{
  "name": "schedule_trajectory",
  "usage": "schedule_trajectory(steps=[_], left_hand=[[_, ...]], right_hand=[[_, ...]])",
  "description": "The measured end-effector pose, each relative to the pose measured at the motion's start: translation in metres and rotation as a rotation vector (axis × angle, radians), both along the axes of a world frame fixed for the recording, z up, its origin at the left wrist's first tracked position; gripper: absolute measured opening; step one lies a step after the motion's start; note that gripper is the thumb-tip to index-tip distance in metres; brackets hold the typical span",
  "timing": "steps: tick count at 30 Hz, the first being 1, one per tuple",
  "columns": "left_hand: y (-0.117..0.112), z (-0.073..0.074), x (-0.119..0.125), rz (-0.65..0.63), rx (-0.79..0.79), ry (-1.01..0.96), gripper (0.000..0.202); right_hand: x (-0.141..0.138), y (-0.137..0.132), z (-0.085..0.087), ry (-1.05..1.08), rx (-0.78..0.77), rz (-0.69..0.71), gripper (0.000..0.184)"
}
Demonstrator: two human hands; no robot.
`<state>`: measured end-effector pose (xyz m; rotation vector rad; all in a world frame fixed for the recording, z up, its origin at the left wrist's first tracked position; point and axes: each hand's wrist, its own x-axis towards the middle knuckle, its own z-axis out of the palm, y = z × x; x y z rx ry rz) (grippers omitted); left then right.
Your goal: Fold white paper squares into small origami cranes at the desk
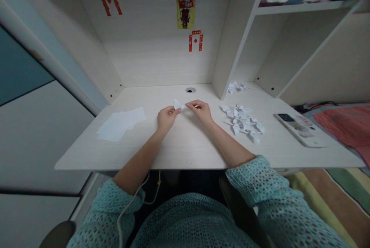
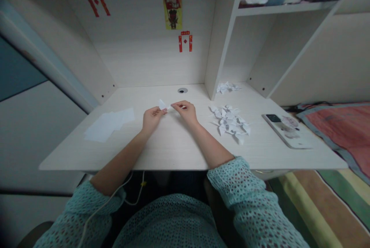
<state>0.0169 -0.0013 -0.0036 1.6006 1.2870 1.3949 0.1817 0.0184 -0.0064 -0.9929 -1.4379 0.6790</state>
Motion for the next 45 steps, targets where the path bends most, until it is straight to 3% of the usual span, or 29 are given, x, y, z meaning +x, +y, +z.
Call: schedule_trajectory(steps=[12, 22, 33, 45], left_hand=[[0.0013, -0.0021, -0.0024, 0.052, -0.017, 0.105, 0.026], [0.004, -0.0059, -0.0022, -0.037, 0.024, 0.045, 0.026], [0.0033, -0.0037, -0.0032, -0.019, 0.0, 0.063, 0.026], [0.0027, -0.0043, -0.003, -0.023, 0.008, 0.109, 0.028]], right_hand=[[0.0014, 0.0059, -0.0053, 0.16, -0.221, 0.188, 0.028], [0.0038, 0.0084, -0.0083, 0.053, -0.113, 0.191, 0.028], [0.0052, 0.0046, -0.0033, 0.04, -0.14, 0.123, 0.025], [0.0036, 0.0082, -0.0087, -0.029, -0.067, 0.042, 0.021]])
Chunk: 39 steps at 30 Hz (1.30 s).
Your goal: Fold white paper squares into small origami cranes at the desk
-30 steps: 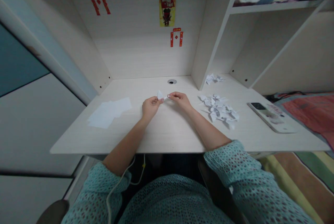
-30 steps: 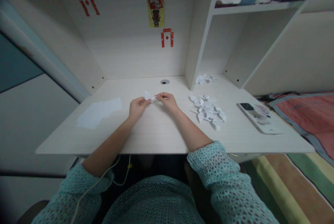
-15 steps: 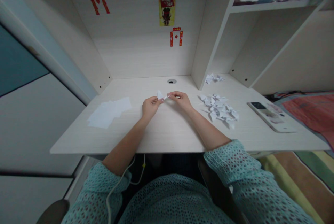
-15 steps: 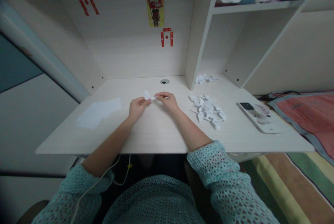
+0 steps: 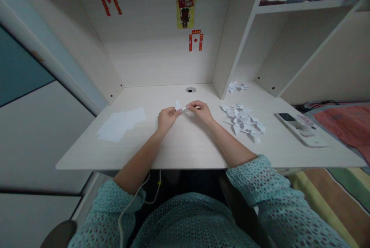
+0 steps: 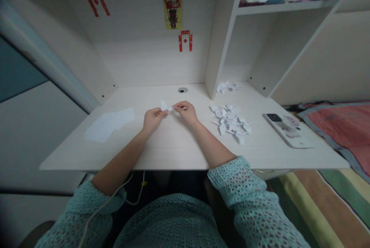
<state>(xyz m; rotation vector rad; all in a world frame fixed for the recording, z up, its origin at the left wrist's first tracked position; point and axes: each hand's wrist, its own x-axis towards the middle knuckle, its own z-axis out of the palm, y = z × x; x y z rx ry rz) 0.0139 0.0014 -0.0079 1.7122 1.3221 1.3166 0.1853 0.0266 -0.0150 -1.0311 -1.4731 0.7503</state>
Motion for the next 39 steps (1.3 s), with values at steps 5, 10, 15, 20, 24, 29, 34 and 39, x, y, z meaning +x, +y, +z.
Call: schedule_trajectory(steps=[5, 10, 15, 20, 24, 29, 34, 39], left_hand=[[-0.001, -0.001, 0.0, 0.048, -0.022, 0.063, 0.027], [0.001, -0.005, 0.001, 0.02, -0.034, 0.036, 0.028], [0.002, -0.004, 0.0, -0.02, -0.061, -0.044, 0.031], [0.002, 0.0, 0.0, -0.003, -0.082, -0.068, 0.031], [0.003, -0.001, 0.0, -0.006, -0.09, -0.065, 0.03], [0.001, -0.001, 0.0, -0.039, -0.101, -0.085, 0.029], [-0.003, 0.001, 0.004, -0.058, -0.13, -0.121, 0.028], [-0.002, 0.001, 0.005, -0.059, -0.141, -0.132, 0.03]], right_hand=[[0.002, 0.003, -0.004, -0.064, 0.019, -0.019, 0.019], [-0.001, 0.0, -0.005, -0.102, 0.033, -0.053, 0.016], [0.002, -0.001, 0.0, 0.009, -0.082, -0.023, 0.024], [0.006, 0.0, 0.004, 0.168, -0.214, 0.034, 0.032], [0.005, -0.001, 0.004, 0.128, -0.186, 0.055, 0.031], [0.002, -0.001, 0.0, -0.027, -0.099, 0.003, 0.029], [-0.002, -0.001, -0.006, -0.247, 0.029, -0.126, 0.023], [-0.003, -0.004, -0.004, -0.246, 0.022, -0.143, 0.025]])
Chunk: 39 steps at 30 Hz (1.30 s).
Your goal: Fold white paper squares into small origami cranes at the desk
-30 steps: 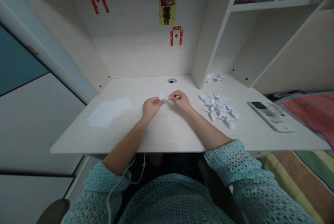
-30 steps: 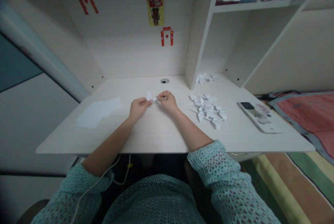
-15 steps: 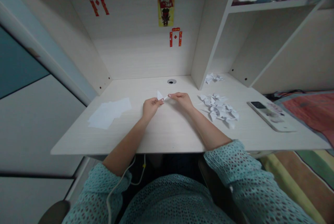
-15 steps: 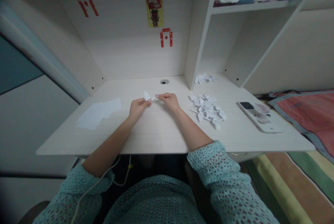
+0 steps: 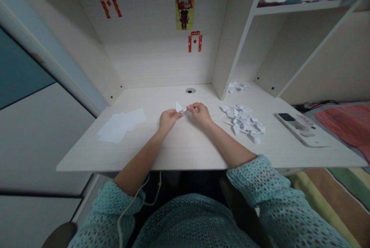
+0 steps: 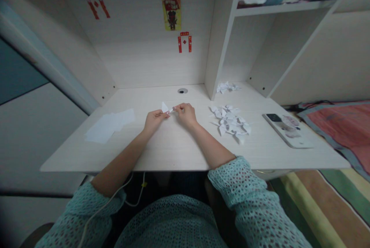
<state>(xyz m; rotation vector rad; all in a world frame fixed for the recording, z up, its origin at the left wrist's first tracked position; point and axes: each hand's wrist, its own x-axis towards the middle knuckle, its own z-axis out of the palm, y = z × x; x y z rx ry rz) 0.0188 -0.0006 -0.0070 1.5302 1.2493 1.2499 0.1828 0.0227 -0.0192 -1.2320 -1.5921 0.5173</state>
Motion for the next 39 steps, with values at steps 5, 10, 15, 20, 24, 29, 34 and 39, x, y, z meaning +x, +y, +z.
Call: schedule_trajectory(steps=[5, 10, 15, 20, 24, 29, 34, 39], left_hand=[[0.002, -0.001, -0.002, 0.033, -0.004, -0.006, 0.032], [0.003, -0.001, -0.001, 0.019, 0.021, -0.008, 0.029], [0.004, -0.005, -0.002, -0.022, 0.065, 0.054, 0.021], [-0.002, 0.0, -0.004, 0.082, 0.126, 0.253, 0.021], [-0.006, 0.008, -0.008, 0.158, 0.185, 0.41, 0.018], [0.001, 0.01, -0.012, 0.07, 0.186, 0.182, 0.032], [0.004, 0.012, -0.008, 0.054, 0.151, -0.056, 0.026], [-0.001, 0.014, -0.005, 0.125, 0.087, -0.092, 0.024]], right_hand=[[0.003, 0.0, 0.01, 0.334, -0.084, 0.097, 0.034], [-0.003, -0.007, 0.017, 0.459, -0.251, 0.188, 0.044], [-0.017, -0.016, 0.012, 0.477, -0.322, 0.375, 0.037], [-0.018, -0.017, 0.009, 0.51, -0.375, 0.299, 0.037], [-0.015, -0.016, 0.01, 0.488, -0.375, 0.27, 0.037], [-0.011, -0.011, 0.01, 0.509, -0.33, 0.222, 0.037], [-0.011, -0.012, 0.011, 0.382, -0.317, 0.312, 0.039], [-0.016, -0.017, 0.01, 0.342, -0.288, 0.324, 0.038]])
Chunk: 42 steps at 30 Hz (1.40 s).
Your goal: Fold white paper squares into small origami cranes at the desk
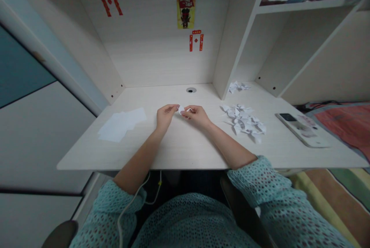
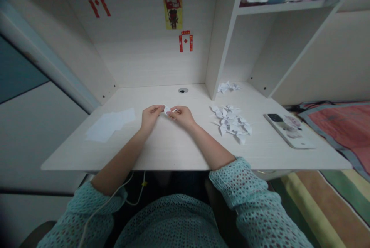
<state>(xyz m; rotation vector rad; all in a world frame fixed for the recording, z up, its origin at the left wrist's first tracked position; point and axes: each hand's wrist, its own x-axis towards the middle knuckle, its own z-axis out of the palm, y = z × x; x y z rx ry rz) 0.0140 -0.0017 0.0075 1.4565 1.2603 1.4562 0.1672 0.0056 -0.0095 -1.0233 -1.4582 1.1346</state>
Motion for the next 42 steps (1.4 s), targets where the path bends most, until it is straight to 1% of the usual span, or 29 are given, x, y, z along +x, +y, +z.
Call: schedule_trajectory(steps=[3, 7, 12, 19, 24, 29, 32, 35, 39, 42], left_hand=[[0.0, -0.001, 0.001, -0.009, 0.021, -0.014, 0.023], [0.0, -0.003, 0.002, -0.029, 0.054, -0.031, 0.021], [0.001, -0.008, 0.004, 0.006, 0.029, -0.125, 0.02], [-0.001, -0.013, 0.009, 0.098, -0.055, -0.226, 0.022], [-0.003, -0.013, 0.012, 0.122, -0.072, -0.262, 0.022], [-0.004, -0.014, 0.014, 0.142, -0.066, -0.274, 0.021], [-0.003, -0.015, 0.014, 0.156, -0.067, -0.281, 0.021], [-0.003, -0.016, 0.012, 0.138, -0.089, -0.283, 0.023], [-0.004, -0.014, 0.011, 0.078, -0.117, -0.23, 0.027], [-0.005, -0.012, 0.012, 0.032, -0.09, -0.213, 0.027]], right_hand=[[0.001, -0.001, -0.002, -0.057, -0.01, -0.048, 0.038], [0.002, 0.001, -0.003, -0.14, -0.017, -0.052, 0.035], [0.002, 0.005, -0.005, -0.044, -0.052, -0.069, 0.035], [0.001, 0.007, -0.005, -0.004, 0.018, -0.085, 0.033], [-0.001, 0.005, -0.003, -0.002, 0.036, -0.102, 0.034], [-0.002, 0.003, -0.001, 0.029, 0.017, -0.129, 0.034], [-0.003, 0.003, -0.001, 0.043, 0.013, -0.117, 0.034], [-0.002, 0.003, -0.003, 0.052, 0.011, -0.088, 0.034], [0.0, 0.005, -0.005, 0.026, 0.006, -0.132, 0.033], [0.0, 0.006, -0.008, 0.02, 0.018, -0.144, 0.034]])
